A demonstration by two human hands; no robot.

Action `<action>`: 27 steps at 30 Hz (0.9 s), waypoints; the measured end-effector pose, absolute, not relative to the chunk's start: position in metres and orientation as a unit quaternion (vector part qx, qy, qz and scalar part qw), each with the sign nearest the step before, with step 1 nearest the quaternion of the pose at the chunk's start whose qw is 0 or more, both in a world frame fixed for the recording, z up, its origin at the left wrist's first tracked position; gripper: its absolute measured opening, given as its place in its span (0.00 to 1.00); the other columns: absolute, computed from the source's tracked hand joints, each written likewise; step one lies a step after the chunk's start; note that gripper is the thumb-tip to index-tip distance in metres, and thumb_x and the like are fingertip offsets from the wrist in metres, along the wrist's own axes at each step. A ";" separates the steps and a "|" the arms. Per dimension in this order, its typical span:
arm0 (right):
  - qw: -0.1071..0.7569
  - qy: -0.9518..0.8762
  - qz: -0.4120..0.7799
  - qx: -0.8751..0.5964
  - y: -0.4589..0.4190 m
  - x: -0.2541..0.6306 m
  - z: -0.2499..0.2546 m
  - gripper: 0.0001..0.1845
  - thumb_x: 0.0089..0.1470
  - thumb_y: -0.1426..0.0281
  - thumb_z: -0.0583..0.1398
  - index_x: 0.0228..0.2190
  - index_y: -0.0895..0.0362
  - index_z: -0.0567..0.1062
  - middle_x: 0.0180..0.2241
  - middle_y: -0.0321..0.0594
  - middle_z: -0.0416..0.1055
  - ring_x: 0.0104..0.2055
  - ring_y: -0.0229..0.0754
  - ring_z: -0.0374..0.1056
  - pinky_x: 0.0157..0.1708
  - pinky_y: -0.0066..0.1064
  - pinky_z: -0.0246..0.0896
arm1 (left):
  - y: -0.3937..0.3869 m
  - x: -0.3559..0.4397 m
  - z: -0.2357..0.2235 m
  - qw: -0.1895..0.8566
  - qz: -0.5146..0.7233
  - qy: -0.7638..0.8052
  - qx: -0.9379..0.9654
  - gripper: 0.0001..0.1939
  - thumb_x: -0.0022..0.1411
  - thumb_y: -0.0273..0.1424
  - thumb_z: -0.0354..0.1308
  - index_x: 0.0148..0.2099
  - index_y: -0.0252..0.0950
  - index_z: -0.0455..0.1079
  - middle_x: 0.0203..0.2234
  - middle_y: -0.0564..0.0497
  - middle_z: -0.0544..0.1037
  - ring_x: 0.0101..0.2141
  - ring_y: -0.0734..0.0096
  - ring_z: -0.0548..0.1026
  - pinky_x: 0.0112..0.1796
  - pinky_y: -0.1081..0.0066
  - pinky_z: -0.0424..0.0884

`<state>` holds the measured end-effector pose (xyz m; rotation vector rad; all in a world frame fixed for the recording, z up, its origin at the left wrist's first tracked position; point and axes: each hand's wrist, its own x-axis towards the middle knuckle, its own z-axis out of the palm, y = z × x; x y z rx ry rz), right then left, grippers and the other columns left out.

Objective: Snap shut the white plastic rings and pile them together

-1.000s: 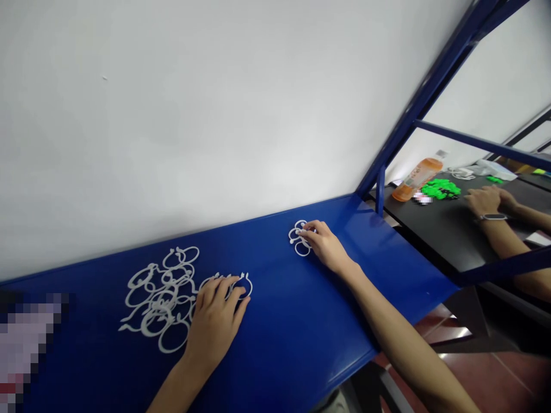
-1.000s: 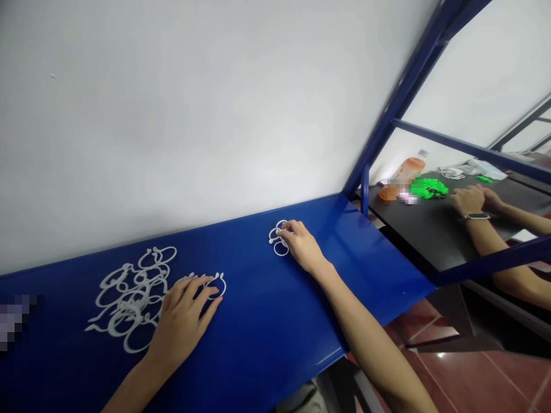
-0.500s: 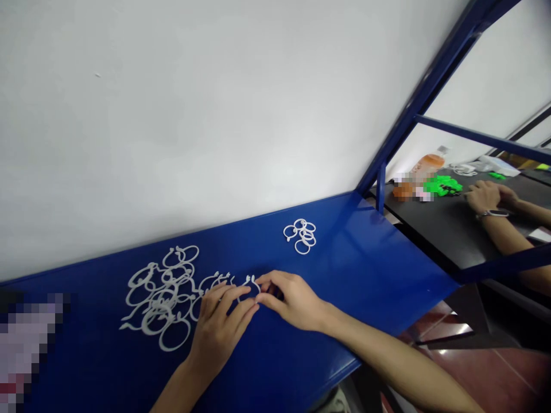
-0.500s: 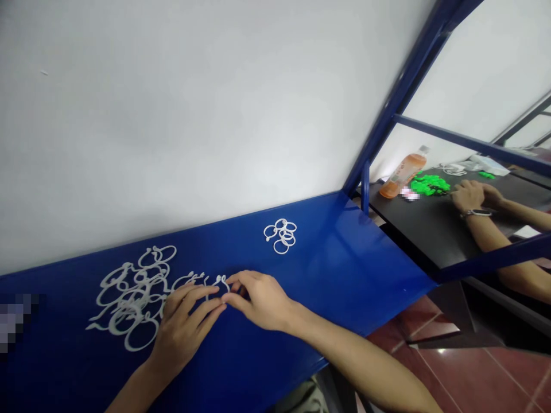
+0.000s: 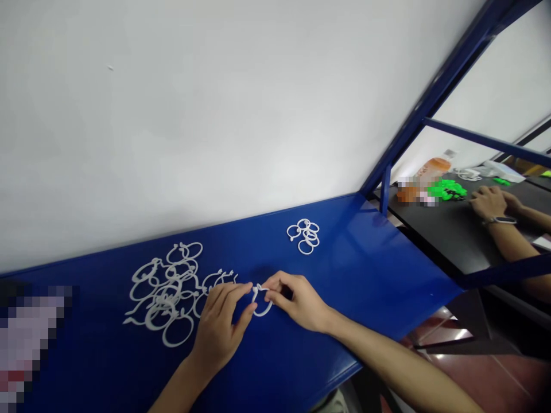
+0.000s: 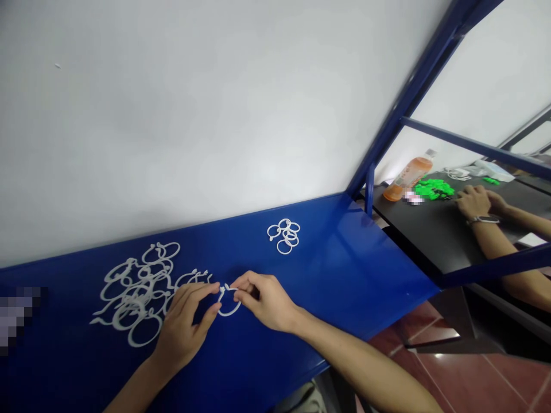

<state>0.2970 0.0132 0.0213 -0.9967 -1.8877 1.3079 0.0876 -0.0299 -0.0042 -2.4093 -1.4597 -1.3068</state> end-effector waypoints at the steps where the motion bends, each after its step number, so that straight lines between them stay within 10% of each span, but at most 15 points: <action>1: 0.314 -0.722 0.492 -0.371 0.013 0.297 0.022 0.07 0.63 0.67 0.61 0.40 0.57 0.76 0.31 0.36 0.77 0.31 0.35 0.69 0.34 0.27 0.64 | -0.029 0.087 -0.004 0.001 -0.416 -0.472 -0.778 0.10 0.68 0.31 0.56 0.51 0.38 0.70 0.38 0.49 0.79 0.41 0.66 0.75 0.46 0.65 0.72; 27: 0.271 -0.836 0.401 -0.259 0.013 0.304 0.013 0.13 0.68 0.68 0.55 0.39 0.57 0.79 0.36 0.42 0.76 0.40 0.38 0.72 0.42 0.27 0.67 | -0.032 0.092 -0.002 -0.081 -0.372 -0.404 -0.832 0.13 0.68 0.21 0.50 0.33 0.40 0.68 0.27 0.54 0.75 0.35 0.69 0.73 0.40 0.66 0.70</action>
